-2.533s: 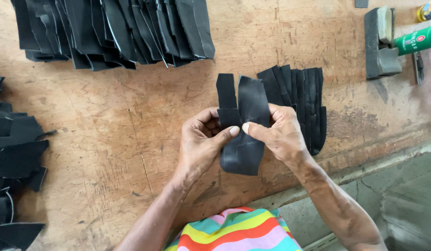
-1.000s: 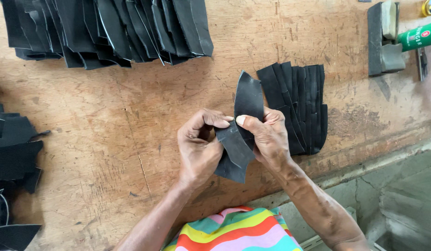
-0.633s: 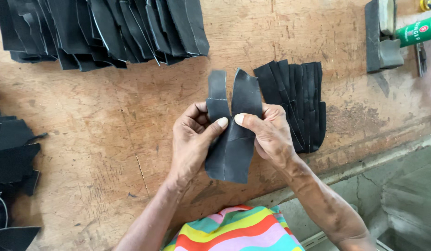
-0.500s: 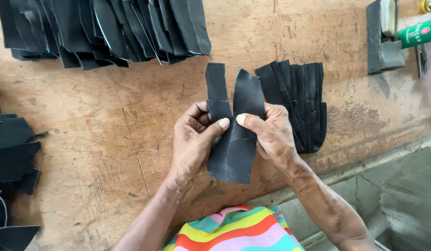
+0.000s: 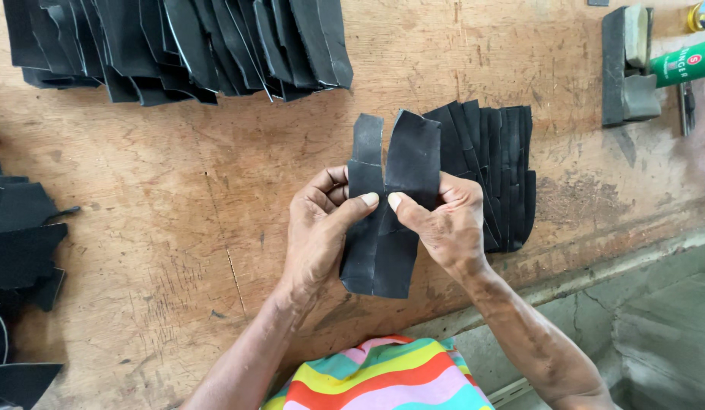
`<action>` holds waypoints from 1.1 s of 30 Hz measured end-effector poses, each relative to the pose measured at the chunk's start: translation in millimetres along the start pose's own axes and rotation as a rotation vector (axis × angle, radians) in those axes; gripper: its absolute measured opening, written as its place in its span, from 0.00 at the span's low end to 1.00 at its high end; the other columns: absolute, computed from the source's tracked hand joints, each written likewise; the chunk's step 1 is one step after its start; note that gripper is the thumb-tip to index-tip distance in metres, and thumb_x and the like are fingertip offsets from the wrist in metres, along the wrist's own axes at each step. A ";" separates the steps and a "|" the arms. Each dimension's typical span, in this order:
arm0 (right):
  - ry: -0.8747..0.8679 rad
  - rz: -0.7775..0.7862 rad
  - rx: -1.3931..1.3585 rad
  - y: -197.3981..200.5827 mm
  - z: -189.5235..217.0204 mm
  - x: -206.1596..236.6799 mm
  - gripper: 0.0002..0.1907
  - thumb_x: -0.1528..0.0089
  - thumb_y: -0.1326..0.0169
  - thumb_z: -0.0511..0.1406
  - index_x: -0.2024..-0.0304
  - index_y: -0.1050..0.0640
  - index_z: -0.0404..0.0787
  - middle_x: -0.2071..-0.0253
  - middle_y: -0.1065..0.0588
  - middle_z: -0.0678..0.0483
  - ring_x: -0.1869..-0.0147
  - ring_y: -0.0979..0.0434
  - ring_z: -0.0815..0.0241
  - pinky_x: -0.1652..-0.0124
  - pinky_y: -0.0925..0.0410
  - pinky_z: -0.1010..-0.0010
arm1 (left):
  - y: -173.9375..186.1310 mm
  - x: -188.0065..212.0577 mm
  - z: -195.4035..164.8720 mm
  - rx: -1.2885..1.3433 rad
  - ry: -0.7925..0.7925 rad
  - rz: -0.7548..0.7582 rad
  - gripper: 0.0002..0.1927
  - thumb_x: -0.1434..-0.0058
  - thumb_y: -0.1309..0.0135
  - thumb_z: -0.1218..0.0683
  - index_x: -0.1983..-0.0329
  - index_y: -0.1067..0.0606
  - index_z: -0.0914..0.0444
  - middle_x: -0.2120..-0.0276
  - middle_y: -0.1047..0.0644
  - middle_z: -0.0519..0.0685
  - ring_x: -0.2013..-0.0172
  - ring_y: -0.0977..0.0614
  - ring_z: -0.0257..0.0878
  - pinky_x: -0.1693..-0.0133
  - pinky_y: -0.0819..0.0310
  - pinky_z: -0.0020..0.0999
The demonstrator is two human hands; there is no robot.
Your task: The person repeatedly picks up pairs of black leather pieces from a wooden workbench, aligns their edges, and places them back down. The hands handle the pieces one at a time without using any tools.
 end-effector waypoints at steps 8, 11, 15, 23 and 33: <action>0.052 0.114 0.113 4.2 6.8 -2.1 0.05 0.37 0.38 0.31 0.61 0.17 0.35 0.69 0.20 0.59 0.66 0.24 0.75 0.66 0.28 0.79 | 0.6 0.5 -0.7 -0.105 0.003 -0.006 0.16 0.40 0.43 0.66 0.49 0.25 0.70 0.62 0.17 0.53 0.64 0.16 0.33 0.59 0.18 0.27; -0.125 0.305 -0.028 14.7 2.7 -13.6 0.13 0.40 0.38 0.33 0.54 0.18 0.35 0.62 0.17 0.57 0.60 0.19 0.72 0.57 0.22 0.75 | -0.4 -1.3 -0.6 -0.011 0.017 0.034 0.15 0.40 0.43 0.67 0.50 0.25 0.71 0.61 0.18 0.52 0.62 0.17 0.34 0.57 0.17 0.28; -0.219 0.346 -0.276 26.4 -7.1 -22.5 0.15 0.36 0.40 0.35 0.50 0.19 0.31 0.57 0.18 0.53 0.54 0.20 0.70 0.52 0.26 0.74 | -0.5 -1.3 -2.1 -0.072 0.037 0.078 0.14 0.41 0.42 0.68 0.51 0.25 0.70 0.60 0.18 0.51 0.60 0.17 0.33 0.55 0.18 0.29; -0.275 0.455 -0.409 30.5 -28.0 -30.3 0.15 0.41 0.37 0.28 0.52 0.19 0.29 0.57 0.18 0.49 0.55 0.18 0.65 0.52 0.24 0.71 | -0.3 -0.4 1.6 -0.156 0.018 0.093 0.13 0.39 0.42 0.68 0.52 0.24 0.69 0.60 0.18 0.50 0.60 0.18 0.32 0.55 0.18 0.28; -0.255 0.273 -0.427 21.1 -34.5 -24.0 0.14 0.42 0.37 0.28 0.54 0.18 0.31 0.58 0.18 0.50 0.57 0.18 0.66 0.54 0.24 0.72 | 0.8 -2.7 14.7 0.064 0.014 0.057 0.13 0.39 0.41 0.67 0.51 0.26 0.69 0.59 0.19 0.51 0.59 0.18 0.33 0.54 0.18 0.29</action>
Point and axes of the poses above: each hand's wrist, its own x-axis away from the middle knuckle, its own y-axis out of the back of the hand, z = x × y, the point moved 3 cm from there along -x, towards the middle knuckle
